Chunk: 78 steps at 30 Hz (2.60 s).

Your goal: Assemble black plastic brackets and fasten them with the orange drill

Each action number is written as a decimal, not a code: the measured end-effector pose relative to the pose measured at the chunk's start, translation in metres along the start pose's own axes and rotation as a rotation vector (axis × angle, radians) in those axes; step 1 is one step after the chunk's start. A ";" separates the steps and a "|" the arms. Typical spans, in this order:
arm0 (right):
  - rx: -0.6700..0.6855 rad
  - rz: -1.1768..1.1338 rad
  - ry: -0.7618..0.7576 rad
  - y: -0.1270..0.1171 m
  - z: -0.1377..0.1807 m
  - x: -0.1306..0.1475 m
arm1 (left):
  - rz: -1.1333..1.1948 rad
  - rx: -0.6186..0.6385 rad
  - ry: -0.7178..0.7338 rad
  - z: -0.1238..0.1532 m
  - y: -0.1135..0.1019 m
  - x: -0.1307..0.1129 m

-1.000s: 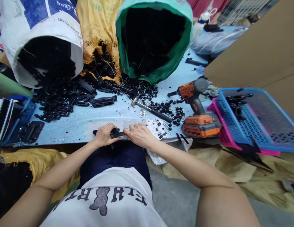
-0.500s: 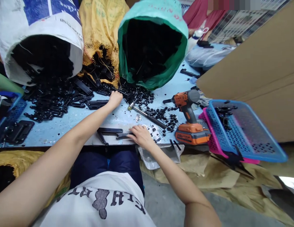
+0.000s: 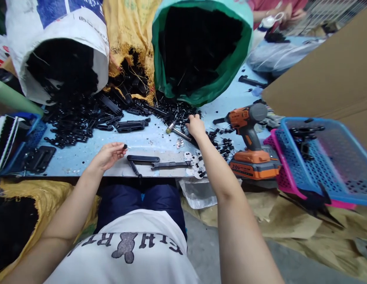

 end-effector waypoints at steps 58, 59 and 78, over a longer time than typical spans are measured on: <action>-0.392 -0.244 -0.767 0.004 0.203 0.109 | -1.547 0.331 0.817 0.025 0.104 0.056; -0.371 -0.234 -0.808 0.007 0.201 0.108 | -1.539 0.328 0.826 0.026 0.104 0.056; -0.164 -0.482 -0.981 -0.012 0.198 0.225 | -1.396 -0.355 0.280 0.054 0.028 0.061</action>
Point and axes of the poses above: each hand's wrist, its own z-axis away from the middle knuckle, its own y-axis out of the palm, x = y × z, the point moved 8 cm from there along -z, towards the middle knuckle, and after that the axes turned 9 degrees about z, right-handed, at the moved point
